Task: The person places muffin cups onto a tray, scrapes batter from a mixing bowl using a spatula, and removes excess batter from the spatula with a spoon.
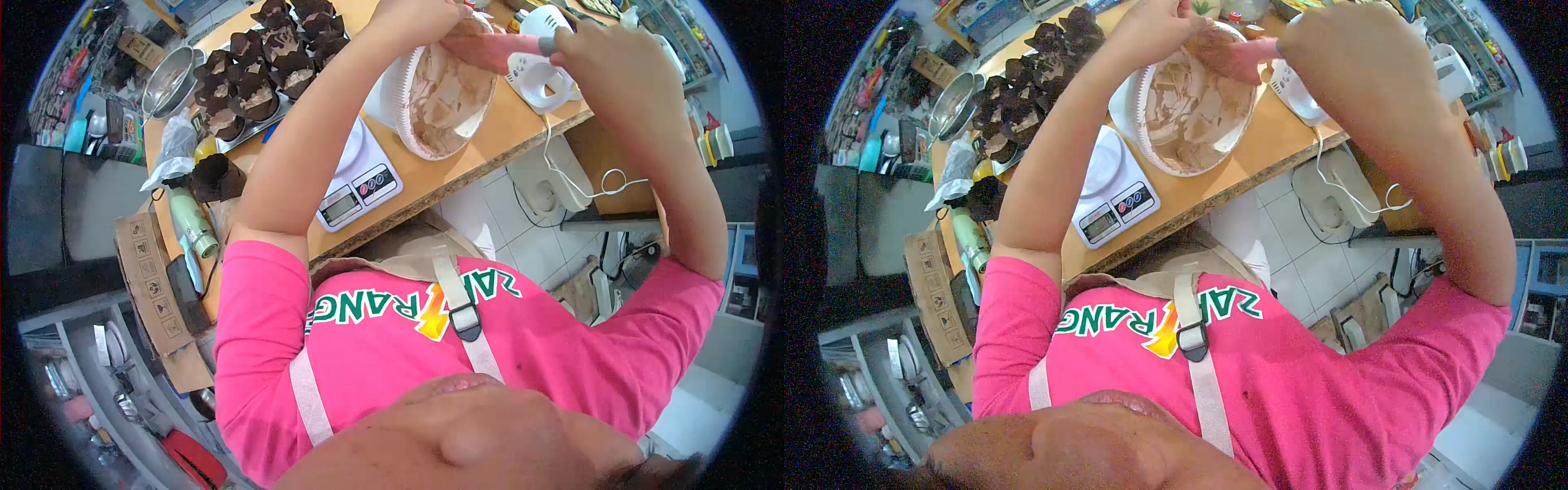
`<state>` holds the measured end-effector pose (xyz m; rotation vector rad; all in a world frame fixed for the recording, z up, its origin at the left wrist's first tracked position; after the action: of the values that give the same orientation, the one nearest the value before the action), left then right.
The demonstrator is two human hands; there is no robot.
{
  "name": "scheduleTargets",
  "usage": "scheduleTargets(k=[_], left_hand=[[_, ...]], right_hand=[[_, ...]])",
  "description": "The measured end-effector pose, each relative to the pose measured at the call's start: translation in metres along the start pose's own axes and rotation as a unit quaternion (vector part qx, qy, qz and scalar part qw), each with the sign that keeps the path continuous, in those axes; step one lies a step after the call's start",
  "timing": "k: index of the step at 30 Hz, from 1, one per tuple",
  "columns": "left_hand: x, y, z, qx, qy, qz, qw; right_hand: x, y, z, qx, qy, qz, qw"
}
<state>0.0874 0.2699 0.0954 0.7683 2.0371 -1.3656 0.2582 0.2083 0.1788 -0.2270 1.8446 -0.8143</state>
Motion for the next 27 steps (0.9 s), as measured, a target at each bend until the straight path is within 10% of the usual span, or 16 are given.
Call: scheduleTargets(k=[3, 5, 27], left_hand=[[-0.006, 0.002, -0.002, -0.023, 0.003, -0.021, 1.0], [-0.003, 0.01, -0.007, 0.029, -0.024, -0.059, 0.998], [-0.001, 0.009, 0.001, 0.0, 0.023, -0.017, 1.0]], right_hand=[[0.008, -0.024, -0.013, 0.024, -0.005, -0.01, 1.0], [0.025, -0.034, -0.018, 0.254, -0.048, 0.088, 0.962], [0.024, 0.035, -0.053, 0.273, -0.082, -0.075, 0.955]])
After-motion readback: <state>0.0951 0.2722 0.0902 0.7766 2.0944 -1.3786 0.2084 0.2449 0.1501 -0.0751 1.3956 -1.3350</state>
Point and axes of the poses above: each hand's wrist, its own z-axis away from the middle knuckle, its own y-axis out of the palm, x = y × z, the point moved 7 cm from there along -z, towards the middle knuckle, and after that the axes turned 4 degrees about z, right-handed, at the moved point
